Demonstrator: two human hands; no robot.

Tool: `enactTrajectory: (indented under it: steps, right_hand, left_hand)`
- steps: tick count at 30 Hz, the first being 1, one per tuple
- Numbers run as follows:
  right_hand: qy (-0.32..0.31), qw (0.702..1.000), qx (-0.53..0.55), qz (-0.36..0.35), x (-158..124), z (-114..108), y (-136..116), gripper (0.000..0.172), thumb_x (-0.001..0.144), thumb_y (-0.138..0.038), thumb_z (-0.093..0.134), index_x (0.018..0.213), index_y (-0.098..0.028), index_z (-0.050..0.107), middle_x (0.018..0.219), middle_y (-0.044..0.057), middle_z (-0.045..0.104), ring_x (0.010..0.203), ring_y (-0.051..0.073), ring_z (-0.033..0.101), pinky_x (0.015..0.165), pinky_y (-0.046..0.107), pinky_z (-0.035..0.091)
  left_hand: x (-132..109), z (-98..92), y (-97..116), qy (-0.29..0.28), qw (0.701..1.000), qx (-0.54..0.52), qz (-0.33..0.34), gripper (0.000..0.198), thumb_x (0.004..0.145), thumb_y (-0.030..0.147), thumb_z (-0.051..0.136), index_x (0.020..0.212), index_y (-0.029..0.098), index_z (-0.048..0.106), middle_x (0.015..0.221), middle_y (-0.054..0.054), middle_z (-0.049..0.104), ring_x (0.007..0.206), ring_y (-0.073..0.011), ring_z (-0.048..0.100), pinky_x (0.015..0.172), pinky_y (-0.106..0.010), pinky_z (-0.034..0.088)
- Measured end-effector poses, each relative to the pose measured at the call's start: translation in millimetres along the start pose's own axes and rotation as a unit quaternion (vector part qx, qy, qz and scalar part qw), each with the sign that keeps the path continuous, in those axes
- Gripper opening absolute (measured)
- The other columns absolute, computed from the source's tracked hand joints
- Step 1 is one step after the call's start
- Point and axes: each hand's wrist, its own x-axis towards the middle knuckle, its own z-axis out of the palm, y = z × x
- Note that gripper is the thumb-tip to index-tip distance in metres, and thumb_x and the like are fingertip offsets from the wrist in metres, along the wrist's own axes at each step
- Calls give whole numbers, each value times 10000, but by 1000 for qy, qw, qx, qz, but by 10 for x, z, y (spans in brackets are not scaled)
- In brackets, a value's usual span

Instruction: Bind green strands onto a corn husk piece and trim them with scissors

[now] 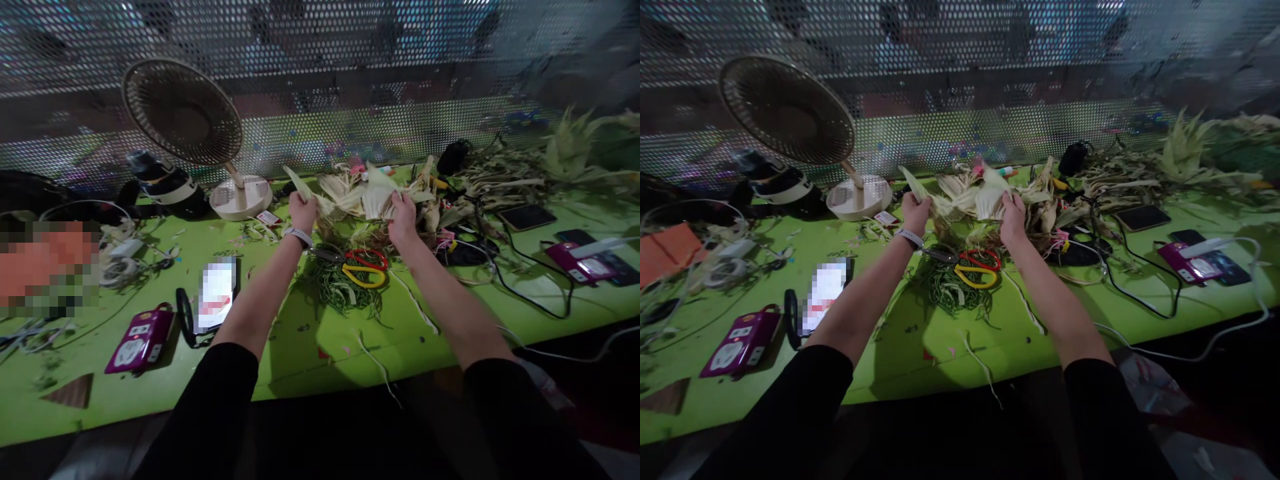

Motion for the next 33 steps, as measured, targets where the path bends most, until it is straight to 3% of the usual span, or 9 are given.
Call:
enactTrajectory:
  steps: [5,10,14,18,21,23,25,30,33]
  right_hand:
    - [15,1000,3,-2,59,-33,-73,411,658,-586,661,827,-241,517,857,-15,633,868,172,632,702,292,525]
    - [-57,997,6,50,32,-45,-134,384,668,-597,630,720,-240,499,732,1,619,851,213,647,708,334,546]
    - [-133,982,-55,125,7,-67,-147,520,740,-747,449,641,-238,491,665,50,598,866,250,645,747,394,559]
    - [-54,969,-223,-87,-68,-42,-234,415,770,-608,580,918,-222,609,1015,82,657,1162,277,558,995,479,463]
    - [-177,890,-345,-241,-182,34,-306,477,755,-506,671,1148,-239,623,1304,94,586,1370,311,390,1156,533,265]
    - [-274,834,-400,-262,-257,96,-300,541,745,-527,692,1193,-229,629,1341,110,575,1404,336,346,1184,551,192]
    - [-299,814,-425,-259,-307,142,-247,567,750,-590,680,1178,-219,646,1364,124,565,1427,350,306,1189,558,171]
    - [-301,823,-410,-253,-294,121,-109,461,871,-656,490,865,-251,710,1279,96,622,1394,310,348,1173,544,216]
    - [-298,840,-387,-238,-233,58,-120,439,842,-653,548,734,-249,683,1238,80,637,1359,299,386,1169,522,237]
  left_hand:
    - [234,24,57,62,998,19,-10,221,703,100,619,819,219,475,820,-4,616,860,-161,633,749,-242,492]
    - [2,212,205,-133,976,-157,-66,194,777,174,629,928,221,518,813,13,656,743,-124,660,692,-238,535]
    - [-211,305,335,-204,953,-211,-78,272,823,196,644,1055,245,511,898,12,696,797,-120,694,746,-243,562]
    - [-302,319,430,-227,949,-208,-70,323,810,227,701,1086,244,534,936,3,709,832,-133,705,797,-274,577]
    - [-355,314,470,-242,950,-188,-64,260,834,234,685,1058,239,553,957,-3,713,866,-135,709,806,-261,574]
    - [-401,314,482,-246,949,-188,-59,229,848,220,666,1048,236,555,948,-7,715,880,-135,709,800,-248,570]
    - [-448,324,483,-239,950,-193,-57,217,847,208,664,1033,233,556,931,-4,714,885,-135,709,785,-239,563]
    - [-415,381,462,-188,962,-185,-64,130,870,169,610,972,218,547,896,-1,696,837,-106,687,708,-206,520]
    - [-201,362,452,-91,977,-181,-64,90,899,117,515,936,199,512,879,-1,664,786,-78,644,695,-196,488]
